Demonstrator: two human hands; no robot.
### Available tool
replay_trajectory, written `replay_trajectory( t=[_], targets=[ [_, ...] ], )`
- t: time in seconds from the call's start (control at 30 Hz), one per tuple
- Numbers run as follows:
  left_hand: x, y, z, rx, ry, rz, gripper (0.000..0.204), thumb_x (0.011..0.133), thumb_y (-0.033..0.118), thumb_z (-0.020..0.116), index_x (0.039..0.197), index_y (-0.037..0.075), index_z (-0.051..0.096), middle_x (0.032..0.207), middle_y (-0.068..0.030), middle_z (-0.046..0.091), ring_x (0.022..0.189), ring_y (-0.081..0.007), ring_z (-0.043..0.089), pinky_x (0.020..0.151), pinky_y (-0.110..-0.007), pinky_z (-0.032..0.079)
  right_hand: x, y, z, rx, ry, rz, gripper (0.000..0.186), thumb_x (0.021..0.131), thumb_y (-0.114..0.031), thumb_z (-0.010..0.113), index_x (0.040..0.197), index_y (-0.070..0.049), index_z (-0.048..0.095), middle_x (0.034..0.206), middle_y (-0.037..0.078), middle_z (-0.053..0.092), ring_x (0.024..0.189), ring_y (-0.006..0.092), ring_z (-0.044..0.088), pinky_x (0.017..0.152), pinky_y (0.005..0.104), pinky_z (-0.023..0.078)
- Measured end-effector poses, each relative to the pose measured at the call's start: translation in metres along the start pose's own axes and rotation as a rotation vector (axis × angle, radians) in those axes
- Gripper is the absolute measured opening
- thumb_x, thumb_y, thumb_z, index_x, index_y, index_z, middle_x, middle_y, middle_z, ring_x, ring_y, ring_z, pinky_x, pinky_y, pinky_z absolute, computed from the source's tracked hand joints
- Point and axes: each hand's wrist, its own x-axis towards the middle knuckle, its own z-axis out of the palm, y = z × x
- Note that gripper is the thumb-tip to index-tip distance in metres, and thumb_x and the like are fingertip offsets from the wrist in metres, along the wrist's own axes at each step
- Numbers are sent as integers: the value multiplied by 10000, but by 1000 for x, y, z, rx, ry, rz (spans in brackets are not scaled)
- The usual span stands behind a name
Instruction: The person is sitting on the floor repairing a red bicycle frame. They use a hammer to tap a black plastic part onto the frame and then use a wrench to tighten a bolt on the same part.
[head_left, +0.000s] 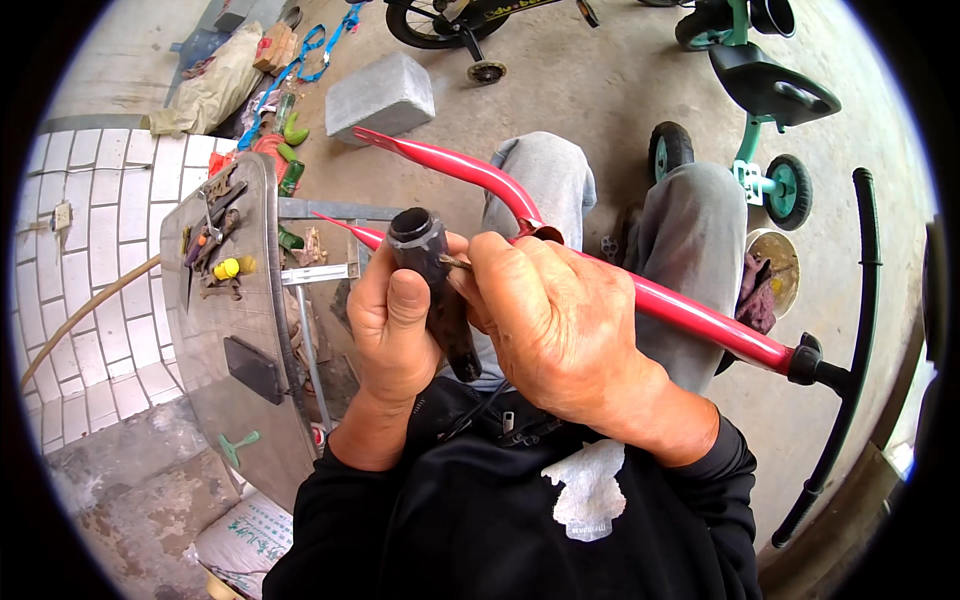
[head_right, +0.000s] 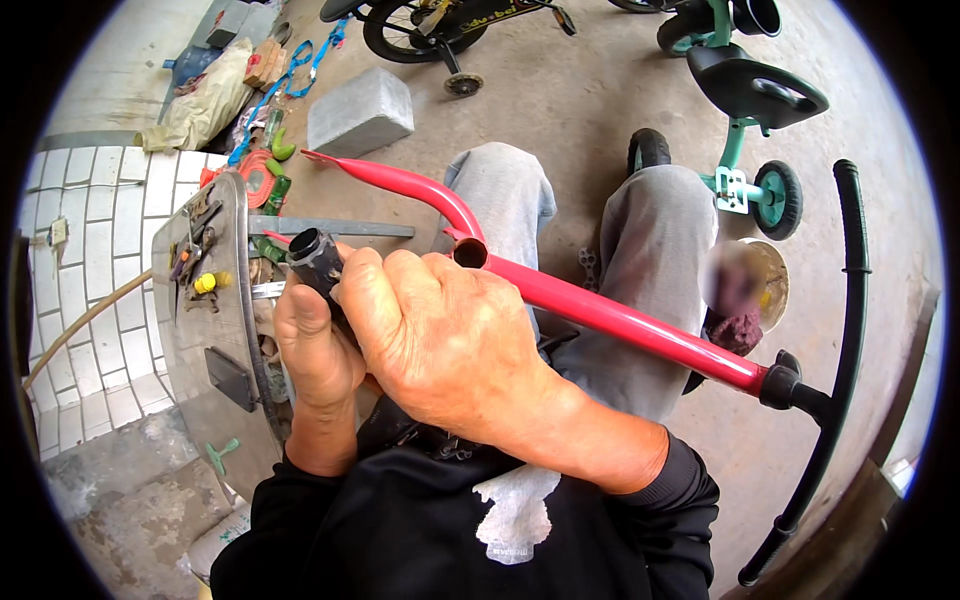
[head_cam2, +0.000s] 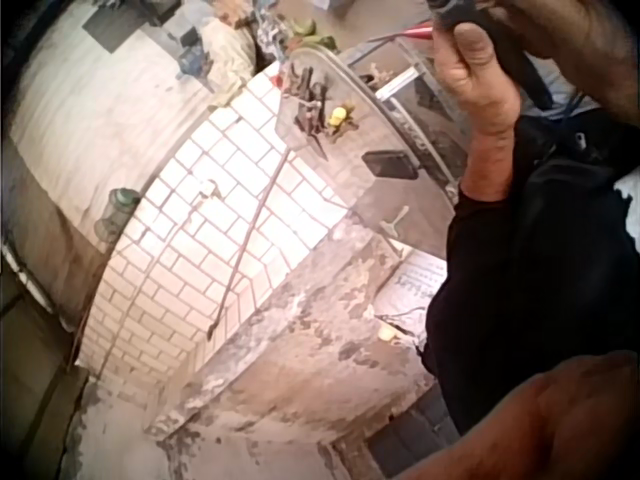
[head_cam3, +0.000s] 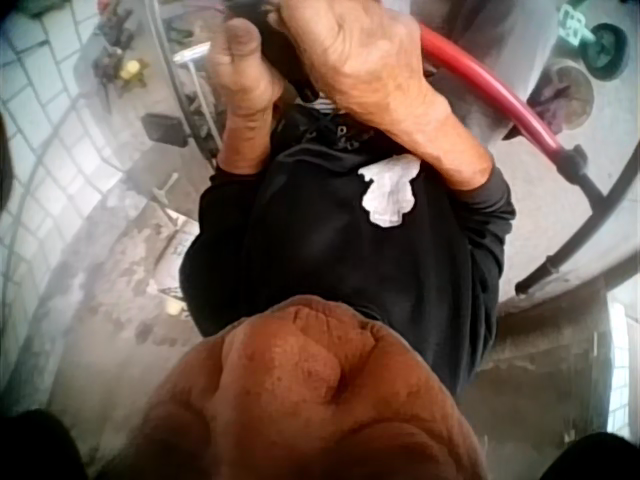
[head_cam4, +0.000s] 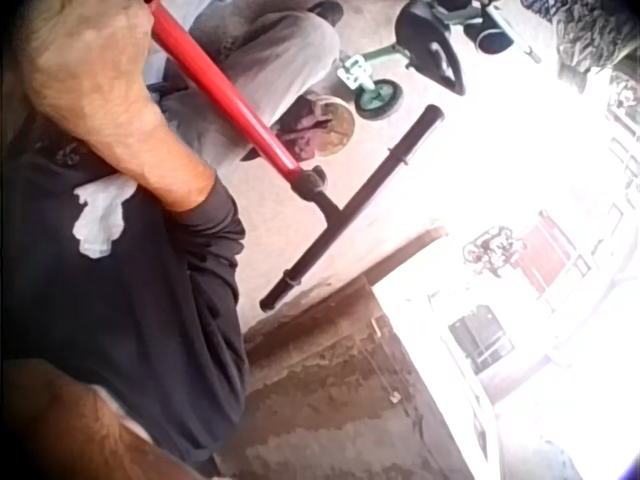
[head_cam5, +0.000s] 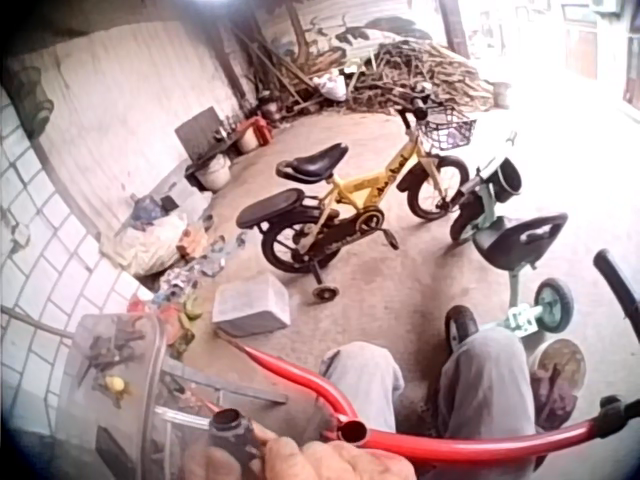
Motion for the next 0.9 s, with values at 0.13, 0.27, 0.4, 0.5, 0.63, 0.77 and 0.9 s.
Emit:
replay_trajectory(
  t=[0.13, 0.27, 0.4, 0.5, 0.63, 0.77, 0.9],
  targets=[
    [1, 7, 3, 85, -60, -15, 518, 964, 462, 543, 1118, -33, 537, 827, -76, 646, 636, -114, 586, 581, -246, 484, 0, 1, -6, -111, -41, -25, 139, 818, -122, 644, 885, -24, 572, 633, 14, 408, 517, 128, 490, 400, 274, 378],
    [-1, 11, 5, 170, -57, -20, 512, 965, 467, 537, 1109, -24, 532, 784, -70, 638, 583, -108, 566, 535, -237, 467, 1, 3, -13, -171, -75, -69, 158, 806, -135, 647, 892, -22, 577, 635, 17, 414, 525, 121, 502, 401, 266, 385],
    [-2, 10, 6, 174, -67, -34, 492, 970, 454, 533, 1098, -21, 535, 783, -57, 639, 580, -101, 567, 530, -229, 465, -4, 5, -11, -94, -89, -44, 151, 798, -119, 645, 894, -26, 576, 631, 28, 441, 507, 148, 516, 401, 284, 405],
    [-1, 9, 5, 256, -83, 27, 468, 974, 435, 535, 1074, -22, 536, 783, -51, 642, 580, -97, 572, 526, -224, 464, -7, -1, -13, 77, -132, 109, 116, 820, -65, 648, 880, -22, 558, 636, 59, 502, 523, 197, 557, 424, 309, 431],
    [0, 9, 8, 371, -80, 132, 443, 979, 414, 534, 1030, -25, 534, 777, -51, 648, 576, -95, 580, 519, -222, 464, -4, -8, -14, 389, -113, 333, 152, 880, -56, 637, 819, -27, 501, 607, 125, 529, 528, 301, 569, 446, 375, 430],
    [-2, 12, 6, 403, -112, 131, 439, 980, 409, 533, 1008, -29, 532, 759, -50, 646, 570, -94, 583, 509, -227, 462, -1, -4, -19, 641, -209, 535, 212, 916, -119, 623, 784, -35, 478, 567, 159, 500, 503, 368, 538, 444, 420, 413],
    [-5, 12, 9, 384, -111, 113, 434, 985, 403, 528, 1002, -30, 528, 735, -46, 641, 564, -93, 585, 499, -228, 457, -1, -7, -21, 497, -180, 417, 199, 915, -104, 618, 788, -30, 483, 568, 173, 501, 520, 385, 544, 449, 429, 412]
  ],
)
